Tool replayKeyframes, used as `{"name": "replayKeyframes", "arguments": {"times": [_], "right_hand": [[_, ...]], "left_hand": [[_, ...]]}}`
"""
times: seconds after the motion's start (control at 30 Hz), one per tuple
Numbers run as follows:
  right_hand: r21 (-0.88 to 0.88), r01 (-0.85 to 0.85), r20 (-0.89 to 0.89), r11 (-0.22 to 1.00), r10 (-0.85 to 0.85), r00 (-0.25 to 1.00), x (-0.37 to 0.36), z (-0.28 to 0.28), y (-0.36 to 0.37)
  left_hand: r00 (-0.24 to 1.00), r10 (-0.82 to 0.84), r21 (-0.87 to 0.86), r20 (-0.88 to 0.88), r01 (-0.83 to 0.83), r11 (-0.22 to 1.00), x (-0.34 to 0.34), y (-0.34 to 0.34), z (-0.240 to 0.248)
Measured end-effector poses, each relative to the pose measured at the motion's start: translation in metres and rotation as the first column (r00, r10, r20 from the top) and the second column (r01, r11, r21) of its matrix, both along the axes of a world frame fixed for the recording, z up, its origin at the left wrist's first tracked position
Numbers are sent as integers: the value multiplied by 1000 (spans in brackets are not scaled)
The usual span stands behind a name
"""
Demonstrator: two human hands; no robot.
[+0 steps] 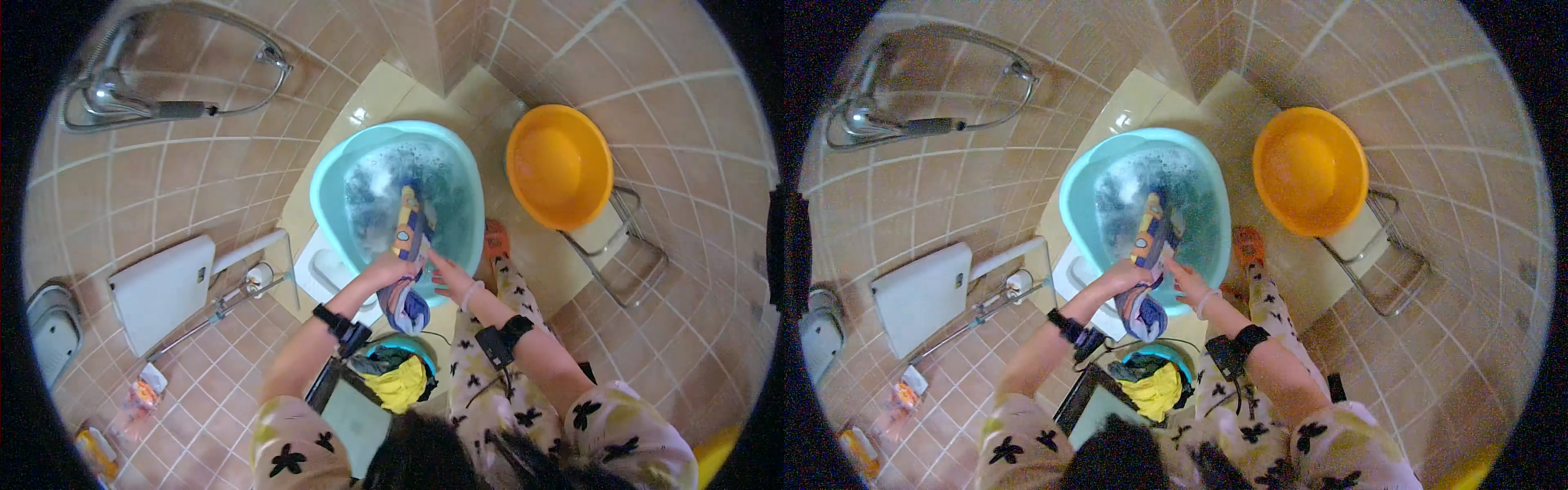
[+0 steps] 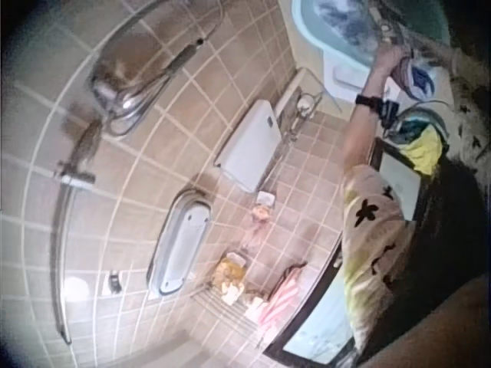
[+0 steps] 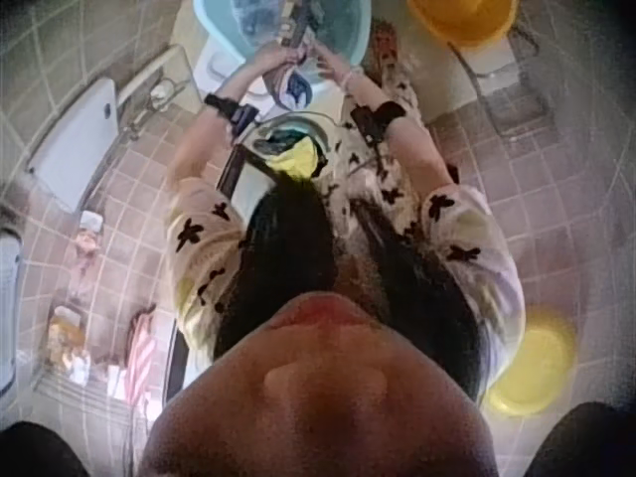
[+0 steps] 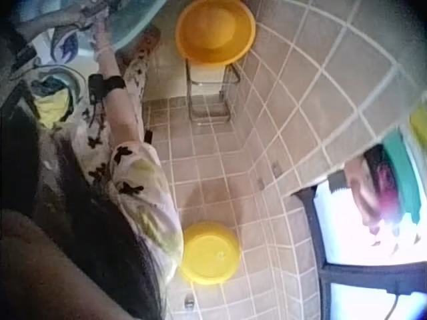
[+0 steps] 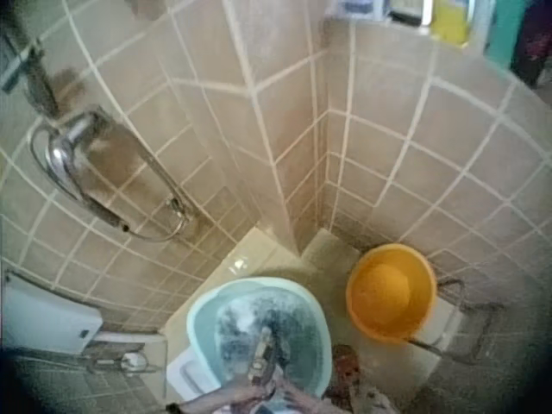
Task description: The person hand-washes clothes in a basin of soapy water, scrubbing, wringing out each garment by hand, and placing the washed items into a basket.
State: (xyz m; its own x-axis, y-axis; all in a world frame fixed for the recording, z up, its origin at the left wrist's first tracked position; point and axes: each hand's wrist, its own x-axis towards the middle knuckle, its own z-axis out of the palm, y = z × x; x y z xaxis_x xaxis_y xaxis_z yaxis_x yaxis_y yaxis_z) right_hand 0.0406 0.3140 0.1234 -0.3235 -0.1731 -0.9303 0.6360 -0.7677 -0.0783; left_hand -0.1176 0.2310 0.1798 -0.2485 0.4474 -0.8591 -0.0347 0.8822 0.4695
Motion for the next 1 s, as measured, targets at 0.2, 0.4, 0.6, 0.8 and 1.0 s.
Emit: {"name": "replayKeyframes", "arguments": {"times": [0.2, 0.4, 0.6, 0.8, 1.0], "right_hand": [[-692, 208, -179, 691, -443, 878, -5, 160, -25], [-871, 226, -164, 437, -691, 704, -19, 270, -57], [-796, 375, -86, 475, -701, 708, -14, 216, -57], [-617, 408, -159, 673, -614, 773, 21, 135, -27], [-837, 324, 39, 440, -543, 839, 56, 138, -5]], "left_hand": [[957, -283, -343, 60, 286, 895, 11, 6, 224], [958, -283, -281, -50, 259, 924, 42, 0, 364], [979, -69, -139, -192, 43, 989, 83, -41, 285], [506, 770, -25, 388, -830, 558, 154, -93, 159], [-22, 560, -314, 828, -845, 433, 177, -104, 81]]}}
